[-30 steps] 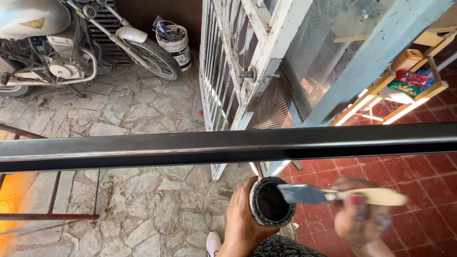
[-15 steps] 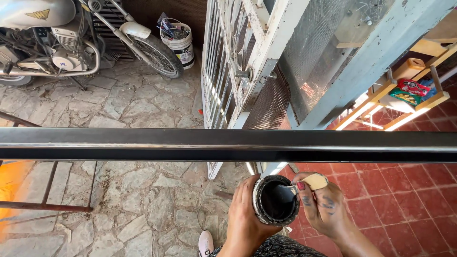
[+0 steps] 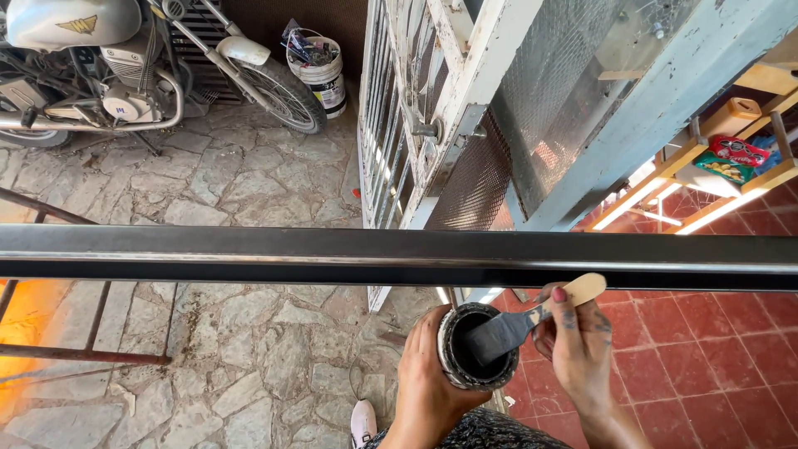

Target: Painting a long rectangular metal beam with black paint using a handheld brush in a workshop area.

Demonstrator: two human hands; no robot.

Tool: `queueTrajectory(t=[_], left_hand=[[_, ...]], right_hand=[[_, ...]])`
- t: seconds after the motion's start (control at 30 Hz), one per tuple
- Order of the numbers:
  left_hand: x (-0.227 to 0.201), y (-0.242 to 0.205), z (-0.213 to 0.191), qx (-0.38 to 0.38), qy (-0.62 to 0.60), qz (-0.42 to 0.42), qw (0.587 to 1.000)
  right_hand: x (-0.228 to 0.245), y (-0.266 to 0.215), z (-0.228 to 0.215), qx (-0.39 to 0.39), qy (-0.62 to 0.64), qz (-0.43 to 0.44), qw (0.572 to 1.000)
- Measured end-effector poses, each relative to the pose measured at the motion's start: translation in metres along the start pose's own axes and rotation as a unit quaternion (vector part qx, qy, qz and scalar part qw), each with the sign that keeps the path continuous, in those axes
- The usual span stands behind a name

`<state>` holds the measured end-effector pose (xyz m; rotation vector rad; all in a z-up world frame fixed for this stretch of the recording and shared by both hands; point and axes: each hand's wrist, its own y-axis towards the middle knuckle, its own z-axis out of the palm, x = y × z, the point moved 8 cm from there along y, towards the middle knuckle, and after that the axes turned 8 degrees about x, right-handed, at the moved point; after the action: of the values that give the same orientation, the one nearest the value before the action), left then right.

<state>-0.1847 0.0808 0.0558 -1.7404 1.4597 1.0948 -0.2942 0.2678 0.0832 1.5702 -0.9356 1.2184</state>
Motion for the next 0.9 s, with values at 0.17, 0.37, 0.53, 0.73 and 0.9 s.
queueTrajectory(t=[0.17, 0.37, 0.53, 0.73, 0.9], left_hand=[[0.015, 0.005, 0.001, 0.018, -0.002, -0.042, 0.999], [0.045, -0.002, -0.004, -0.006, -0.017, -0.027, 0.999], [0.091, -0.015, -0.016, 0.012, -0.004, -0.148, 0.989], [0.112, -0.02, -0.037, 0.007, 0.005, -0.189, 0.982], [0.108, -0.023, -0.057, 0.029, -0.006, -0.265, 0.964]], right_hand=[[-0.03, -0.006, -0.008, -0.088, 0.138, 0.103, 0.981], [-0.118, -0.03, -0.022, -0.16, 0.324, 0.234, 0.903], [-0.113, -0.021, -0.051, -0.249, 0.232, 0.189, 0.921], [-0.085, 0.019, -0.027, -0.234, 0.027, 0.156, 0.959], [-0.096, 0.032, -0.028, -0.208, -0.027, 0.095, 0.973]])
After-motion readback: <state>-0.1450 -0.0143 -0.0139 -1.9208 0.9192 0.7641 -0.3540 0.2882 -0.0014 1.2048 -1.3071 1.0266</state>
